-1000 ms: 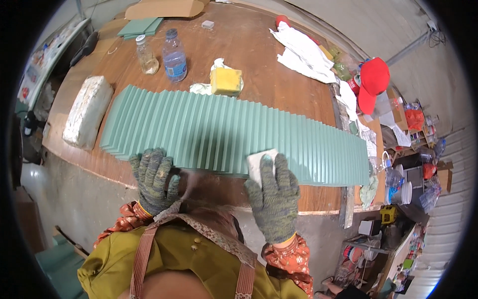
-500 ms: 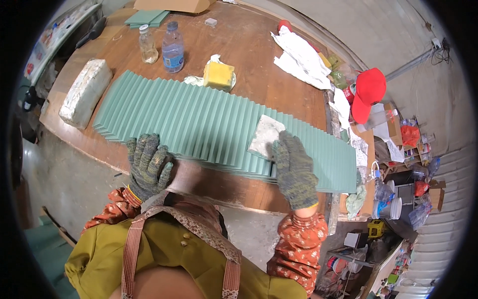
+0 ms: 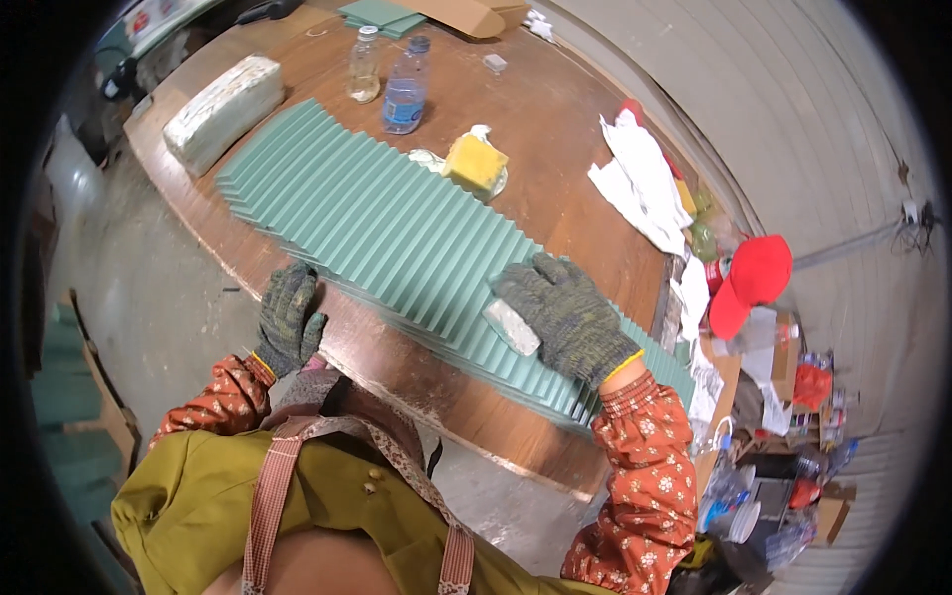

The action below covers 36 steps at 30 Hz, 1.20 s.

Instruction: The person wipes down green pleated panels with a sponge and a cloth, then rubs across the panels with a sanding block.

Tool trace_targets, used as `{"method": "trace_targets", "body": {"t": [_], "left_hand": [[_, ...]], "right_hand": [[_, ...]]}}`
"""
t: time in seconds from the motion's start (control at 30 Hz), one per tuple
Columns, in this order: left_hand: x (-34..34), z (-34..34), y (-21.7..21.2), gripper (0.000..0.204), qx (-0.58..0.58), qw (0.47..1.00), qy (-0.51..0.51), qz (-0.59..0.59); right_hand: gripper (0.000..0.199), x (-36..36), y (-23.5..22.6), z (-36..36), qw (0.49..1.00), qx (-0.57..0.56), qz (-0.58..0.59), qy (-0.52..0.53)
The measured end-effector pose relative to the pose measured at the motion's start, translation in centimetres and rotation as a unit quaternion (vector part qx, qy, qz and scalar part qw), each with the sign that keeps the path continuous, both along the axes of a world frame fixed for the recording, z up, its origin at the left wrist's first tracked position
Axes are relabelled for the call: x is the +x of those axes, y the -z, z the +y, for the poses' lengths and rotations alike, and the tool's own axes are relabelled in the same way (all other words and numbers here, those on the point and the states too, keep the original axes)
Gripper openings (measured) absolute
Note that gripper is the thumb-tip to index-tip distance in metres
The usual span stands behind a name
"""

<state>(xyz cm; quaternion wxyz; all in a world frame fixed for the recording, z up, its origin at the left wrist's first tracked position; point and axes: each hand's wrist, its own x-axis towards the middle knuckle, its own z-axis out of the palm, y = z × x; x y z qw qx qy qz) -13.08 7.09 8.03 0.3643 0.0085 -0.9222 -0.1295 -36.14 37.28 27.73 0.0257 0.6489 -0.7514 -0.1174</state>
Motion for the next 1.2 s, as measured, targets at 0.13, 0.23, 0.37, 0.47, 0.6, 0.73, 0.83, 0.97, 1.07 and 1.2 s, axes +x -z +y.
{"method": "trace_targets", "body": {"t": [0.13, 0.23, 0.37, 0.47, 0.6, 0.73, 0.83, 0.97, 1.07, 1.2], "left_hand": [[0.5, 0.0, 1.0, 0.052, 0.016, 0.997, -0.051, -0.056], [0.6, -0.2, 1.2, 0.048, -0.002, 0.998, -0.043, -0.044], [0.4, 0.1, 1.0, 0.048, 0.012, 0.999, -0.034, -0.039], [0.6, 0.2, 0.7, 0.048, 0.024, 0.998, -0.033, -0.051], [0.7, 0.3, 0.9, 0.048, 0.051, 0.996, -0.029, -0.073], [0.4, 0.4, 0.5, 0.046, 0.056, 0.995, -0.037, -0.068], [0.4, 0.5, 1.2, 0.049, 0.07, 0.991, -0.045, -0.1], [0.2, 0.4, 1.5, 0.053, 0.065, 0.993, -0.044, -0.084], [0.2, 0.2, 1.6, 0.049, 0.058, 0.997, -0.037, -0.046], [0.5, 0.1, 0.9, 0.051, 0.06, 0.996, -0.026, -0.054]], "right_hand": [[0.089, 0.7, -2.2, 0.2, 0.964, -0.086, -0.233, 0.094], [0.085, 2.5, -2.5, -0.3, 0.694, -0.217, -0.635, 0.262], [0.087, 1.8, -3.0, -2.1, 0.547, -0.223, -0.772, 0.234], [0.084, 1.1, -2.9, -3.5, 0.497, -0.226, -0.804, 0.236], [0.081, 0.4, -2.2, -5.1, 0.446, -0.237, -0.832, 0.229], [0.074, 0.1, -2.1, -7.3, 0.538, -0.271, -0.76, 0.247], [0.061, -0.7, -0.7, -9.6, 0.705, -0.268, -0.603, 0.259], [0.053, -4.8, 2.8, -11.9, 0.952, -0.221, -0.19, 0.095], [0.057, -4.1, 3.3, -14.5, 0.972, -0.207, -0.049, 0.1], [0.054, -0.9, 3.5, -15.0, 0.99, -0.121, 0.019, 0.065]]}}
